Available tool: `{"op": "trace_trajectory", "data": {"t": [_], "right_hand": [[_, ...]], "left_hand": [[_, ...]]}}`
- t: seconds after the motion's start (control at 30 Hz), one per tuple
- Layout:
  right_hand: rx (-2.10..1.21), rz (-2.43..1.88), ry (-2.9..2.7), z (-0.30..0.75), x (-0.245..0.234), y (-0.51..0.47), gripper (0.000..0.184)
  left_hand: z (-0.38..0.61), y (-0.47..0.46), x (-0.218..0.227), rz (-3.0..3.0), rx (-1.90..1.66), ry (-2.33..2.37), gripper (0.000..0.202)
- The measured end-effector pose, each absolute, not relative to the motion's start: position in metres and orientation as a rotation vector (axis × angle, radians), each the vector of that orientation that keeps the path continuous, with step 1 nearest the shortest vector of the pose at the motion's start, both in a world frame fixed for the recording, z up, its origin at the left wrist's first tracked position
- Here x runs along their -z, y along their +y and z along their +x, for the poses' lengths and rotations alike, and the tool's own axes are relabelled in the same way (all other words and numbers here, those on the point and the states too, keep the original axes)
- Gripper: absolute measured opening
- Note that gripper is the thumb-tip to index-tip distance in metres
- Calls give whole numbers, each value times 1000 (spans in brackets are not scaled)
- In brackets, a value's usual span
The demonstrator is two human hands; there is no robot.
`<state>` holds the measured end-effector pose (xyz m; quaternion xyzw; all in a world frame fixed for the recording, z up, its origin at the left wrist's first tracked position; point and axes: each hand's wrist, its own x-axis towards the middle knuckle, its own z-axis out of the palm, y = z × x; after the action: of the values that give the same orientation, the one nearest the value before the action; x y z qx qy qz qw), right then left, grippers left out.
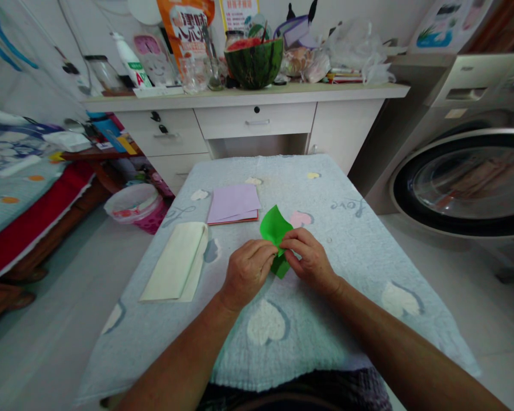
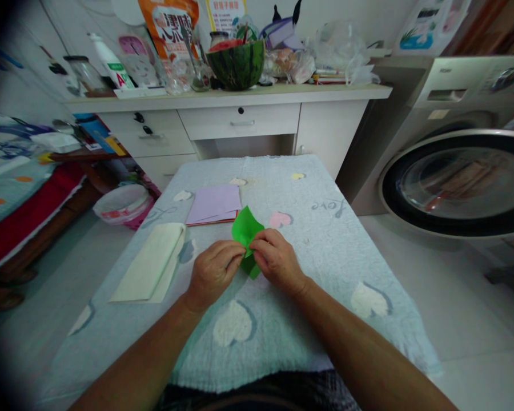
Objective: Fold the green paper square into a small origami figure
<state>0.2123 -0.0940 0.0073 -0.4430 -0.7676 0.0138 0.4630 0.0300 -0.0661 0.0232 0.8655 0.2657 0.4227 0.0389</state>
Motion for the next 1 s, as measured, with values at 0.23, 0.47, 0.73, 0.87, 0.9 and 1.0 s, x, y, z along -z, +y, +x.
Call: {"op": "trace_trajectory", "data": {"t": [0.23, 0.47, 0.73, 0.87, 0.9, 1.0], "right_hand": [[-68, -1075, -1883, 211, -9, -94, 24], [-158, -1037, -1848, 210, -17, -99, 34], [-264, -1148, -1537, 217, -25, -100, 41], [-403, -1178, -1619, 220, -18, -94, 42], [-451, -1172, -1632, 221, -16, -93, 45], [-636, -1167, -1663, 224, -12, -91, 56]], "left_hand": [[30, -66, -24, 2660, -1284, 790, 12], [29, -68, -31, 2601, -1334, 784, 12], [20, -62, -38, 2151, -1484, 969, 5], [20, -58, -34, 1907, -1468, 1073, 6], [19, -57, -32, 1845, -1451, 1097, 8], [19, -53, -27, 1676, -1395, 1134, 13]]}}
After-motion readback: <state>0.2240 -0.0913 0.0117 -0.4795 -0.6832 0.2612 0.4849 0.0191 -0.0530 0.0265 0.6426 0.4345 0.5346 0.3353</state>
